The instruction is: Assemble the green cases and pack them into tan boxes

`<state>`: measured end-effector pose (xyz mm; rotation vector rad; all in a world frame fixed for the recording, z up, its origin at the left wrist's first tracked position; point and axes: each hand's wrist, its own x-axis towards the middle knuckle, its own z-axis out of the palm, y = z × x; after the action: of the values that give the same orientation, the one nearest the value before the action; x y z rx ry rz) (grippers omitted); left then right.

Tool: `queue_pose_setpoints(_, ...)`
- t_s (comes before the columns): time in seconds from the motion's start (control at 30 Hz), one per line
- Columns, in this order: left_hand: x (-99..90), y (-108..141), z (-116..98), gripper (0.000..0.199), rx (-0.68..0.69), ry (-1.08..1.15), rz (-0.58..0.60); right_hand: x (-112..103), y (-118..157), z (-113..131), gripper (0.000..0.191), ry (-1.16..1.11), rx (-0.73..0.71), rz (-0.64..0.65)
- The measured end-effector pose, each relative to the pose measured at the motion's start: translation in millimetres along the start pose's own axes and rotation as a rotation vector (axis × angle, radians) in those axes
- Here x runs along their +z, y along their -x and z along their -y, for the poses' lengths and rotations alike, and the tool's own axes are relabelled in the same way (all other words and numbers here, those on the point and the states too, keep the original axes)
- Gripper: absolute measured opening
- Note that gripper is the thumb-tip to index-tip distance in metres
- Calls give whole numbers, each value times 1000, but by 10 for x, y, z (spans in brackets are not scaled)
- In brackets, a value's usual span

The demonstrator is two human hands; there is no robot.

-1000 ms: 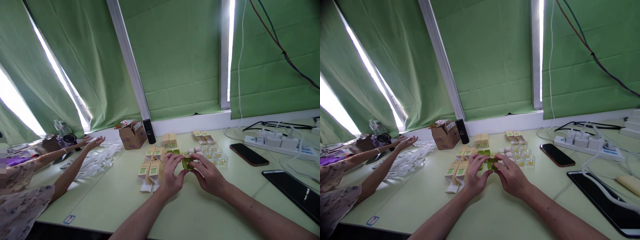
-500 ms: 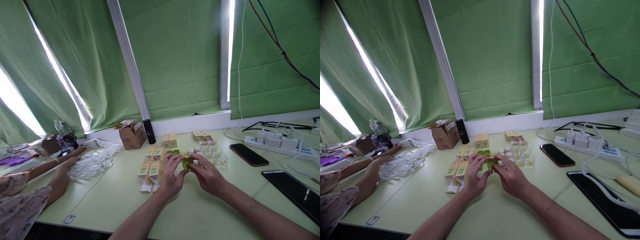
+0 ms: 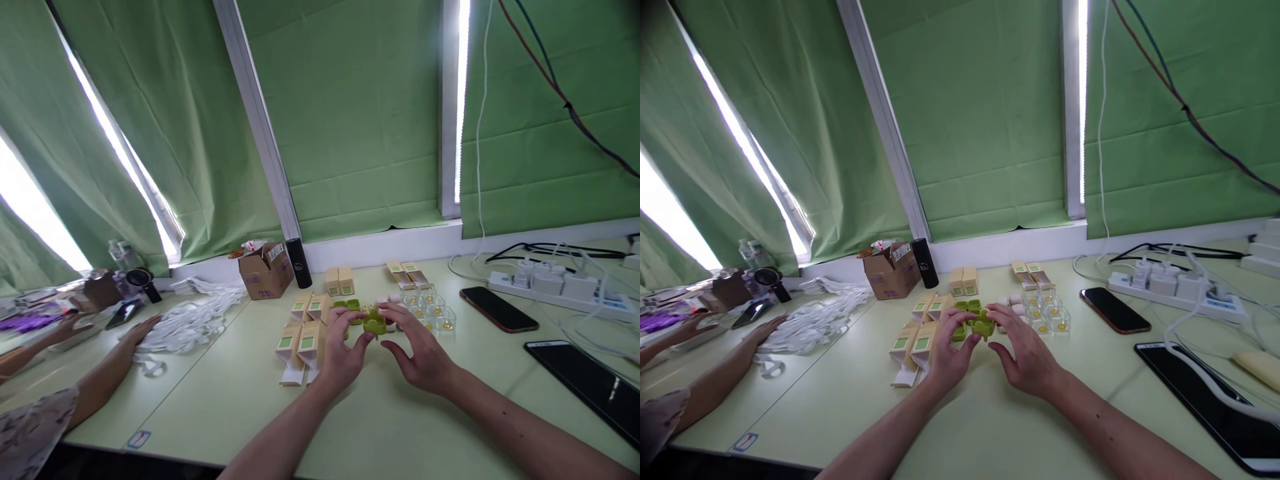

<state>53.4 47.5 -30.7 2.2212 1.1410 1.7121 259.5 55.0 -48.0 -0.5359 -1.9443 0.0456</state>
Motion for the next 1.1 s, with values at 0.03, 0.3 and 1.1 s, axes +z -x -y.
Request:
queue_pose_setpoints(0.03, 5, -3, 12, 22, -31, 12, -6, 0, -1, 4, 58, -4, 3, 4)
queue_pose_setpoints(0.3, 30, -15, 112, 42, -209, 83, 37, 56, 8, -8, 56, 3, -10, 11)
queue_pose_setpoints(1.1, -28, 9, -69, 47, 94, -57, 285, 48, -13, -29, 34, -329, 344, 1)
